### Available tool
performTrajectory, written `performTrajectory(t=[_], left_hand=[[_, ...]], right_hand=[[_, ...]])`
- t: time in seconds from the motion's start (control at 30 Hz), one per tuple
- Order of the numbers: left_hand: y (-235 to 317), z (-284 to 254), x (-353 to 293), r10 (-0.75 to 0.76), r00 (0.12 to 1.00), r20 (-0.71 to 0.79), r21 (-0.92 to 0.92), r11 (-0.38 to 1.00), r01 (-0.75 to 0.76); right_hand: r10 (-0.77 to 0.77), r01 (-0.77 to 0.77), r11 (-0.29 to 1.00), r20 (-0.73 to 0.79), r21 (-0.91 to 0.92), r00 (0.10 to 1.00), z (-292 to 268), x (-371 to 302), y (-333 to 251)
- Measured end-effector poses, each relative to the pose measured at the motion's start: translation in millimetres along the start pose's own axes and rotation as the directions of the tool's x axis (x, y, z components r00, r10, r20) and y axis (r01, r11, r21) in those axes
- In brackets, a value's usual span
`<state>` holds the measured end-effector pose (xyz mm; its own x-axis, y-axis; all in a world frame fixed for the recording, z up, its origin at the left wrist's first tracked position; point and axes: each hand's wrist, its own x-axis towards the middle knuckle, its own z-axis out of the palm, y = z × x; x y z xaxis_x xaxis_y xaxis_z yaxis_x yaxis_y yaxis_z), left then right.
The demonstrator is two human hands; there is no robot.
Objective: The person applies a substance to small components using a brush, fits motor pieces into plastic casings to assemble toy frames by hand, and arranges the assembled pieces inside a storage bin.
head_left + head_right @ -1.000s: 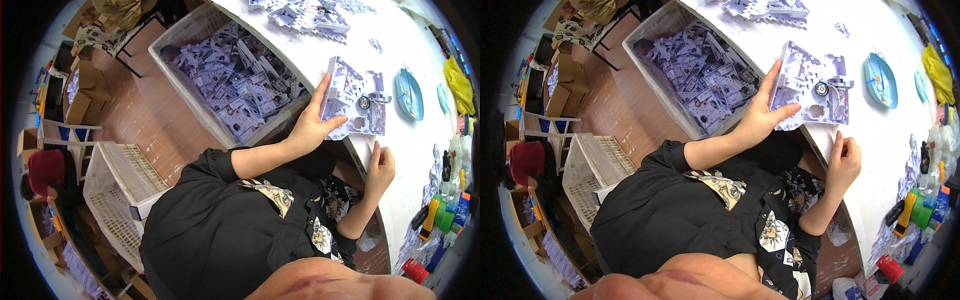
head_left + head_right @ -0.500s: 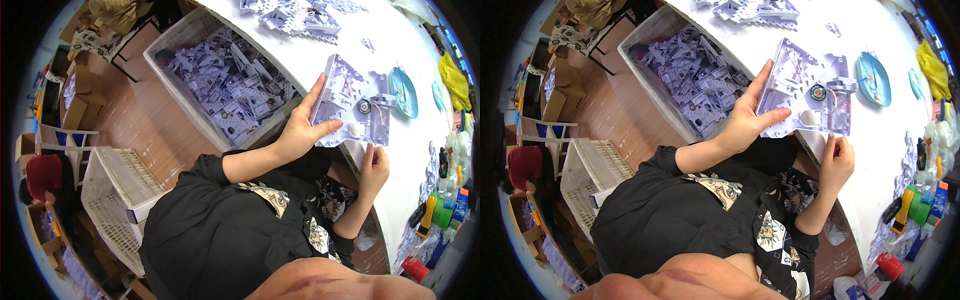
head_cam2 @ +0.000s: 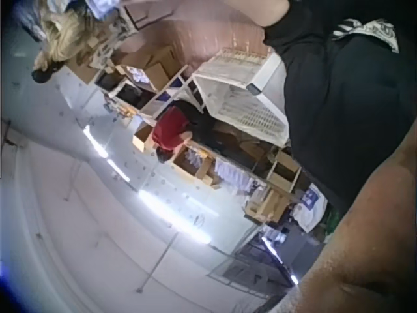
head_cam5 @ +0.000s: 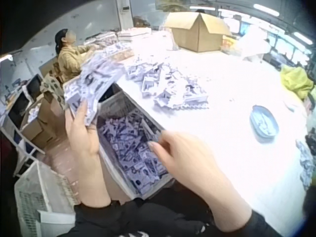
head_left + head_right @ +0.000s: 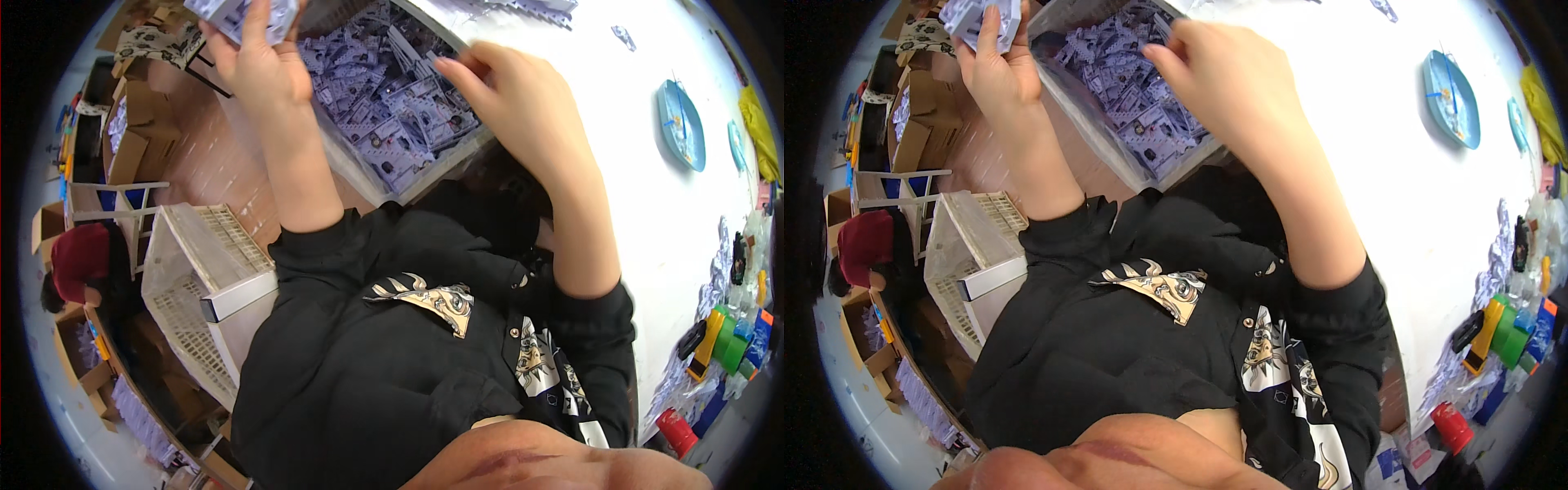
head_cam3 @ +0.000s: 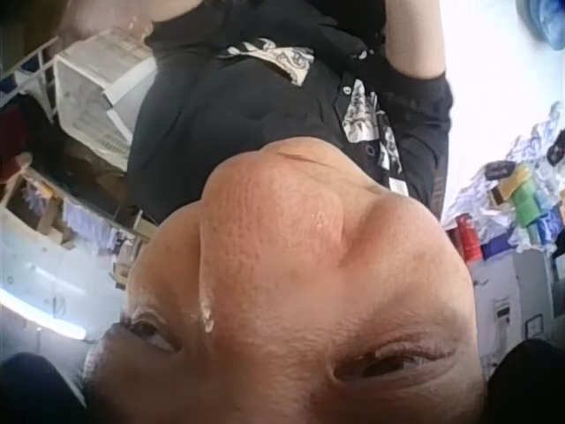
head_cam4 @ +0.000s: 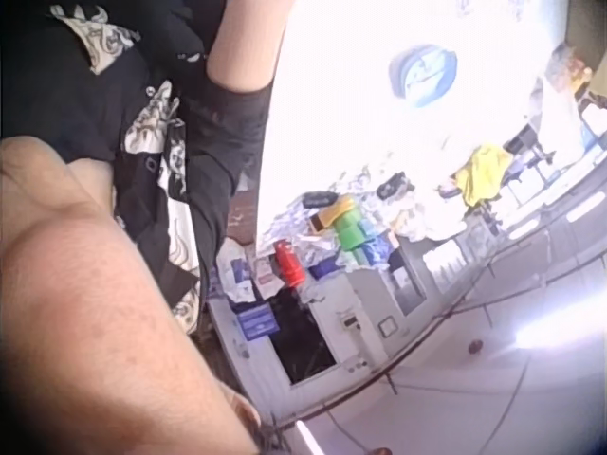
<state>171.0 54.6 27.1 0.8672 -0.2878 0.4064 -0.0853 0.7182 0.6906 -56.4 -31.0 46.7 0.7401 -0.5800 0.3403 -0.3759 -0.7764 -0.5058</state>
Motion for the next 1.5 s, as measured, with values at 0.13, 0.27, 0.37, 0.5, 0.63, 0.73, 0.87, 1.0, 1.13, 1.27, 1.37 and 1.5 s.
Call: performTrajectory(t=[0.13, 0.27, 0.37, 0.5, 0.63, 0.73, 0.87, 1.0, 1.13, 1.27, 1.37, 1.5], left_hand=[[-77, -76, 30, 0.056, 0.997, -0.058, 0.005, 0.998, -0.056], [-177, -153, 13, -0.091, 0.990, -0.112, 0.035, 0.995, 0.095], [-241, -215, -16, -0.239, 0.930, -0.279, 0.025, 0.966, 0.256], [-295, -261, -55, -0.364, 0.874, -0.323, -0.078, 0.930, 0.359], [-331, -293, -76, -0.511, 0.763, -0.396, -0.113, 0.852, 0.511], [-336, -298, -63, -0.491, 0.754, -0.436, -0.128, 0.864, 0.488], [-315, -306, 3, -0.419, 0.866, -0.273, -0.147, 0.908, 0.393], [-311, -314, 67, -0.390, 0.885, -0.255, -0.090, 0.921, 0.379], [-332, -320, 99, -0.341, 0.932, -0.123, -0.120, 0.937, 0.327], [-363, -320, 90, -0.370, 0.908, -0.195, -0.108, 0.928, 0.355], [-374, -315, 81, -0.444, 0.880, -0.170, -0.129, 0.895, 0.426], [-404, -337, 76, -0.447, 0.870, -0.209, -0.086, 0.894, 0.439]], right_hand=[[-0.228, 0.249, 0.949, 0.123, -0.195, 0.966, 49, 67, 25], [-0.552, 0.539, 0.788, 0.046, -0.298, 0.833, 78, 94, 75], [-0.454, 0.475, 0.855, 0.146, -0.205, 0.879, 84, 96, 72], [-0.369, 0.400, 0.911, 0.241, -0.095, 0.897, 77, 93, 64], [-0.306, 0.345, 0.935, 0.310, -0.078, 0.900, 65, 97, 52], [-0.286, 0.335, 0.938, 0.350, -0.090, 0.892, 62, 102, 51], [-0.287, 0.365, 0.920, 0.394, -0.140, 0.873, 57, 100, 39], [-0.261, 0.393, 0.902, 0.501, -0.177, 0.825, 54, 104, 32], [-0.190, 0.357, 0.913, 0.566, -0.199, 0.802, 53, 103, 31], [-0.199, 0.339, 0.927, 0.555, -0.161, 0.808, 56, 103, 30], [-0.207, 0.342, 0.928, 0.554, -0.151, 0.807, 56, 104, 32], [-0.191, 0.357, 0.918, 0.594, -0.173, 0.781, 53, 107, 30]])
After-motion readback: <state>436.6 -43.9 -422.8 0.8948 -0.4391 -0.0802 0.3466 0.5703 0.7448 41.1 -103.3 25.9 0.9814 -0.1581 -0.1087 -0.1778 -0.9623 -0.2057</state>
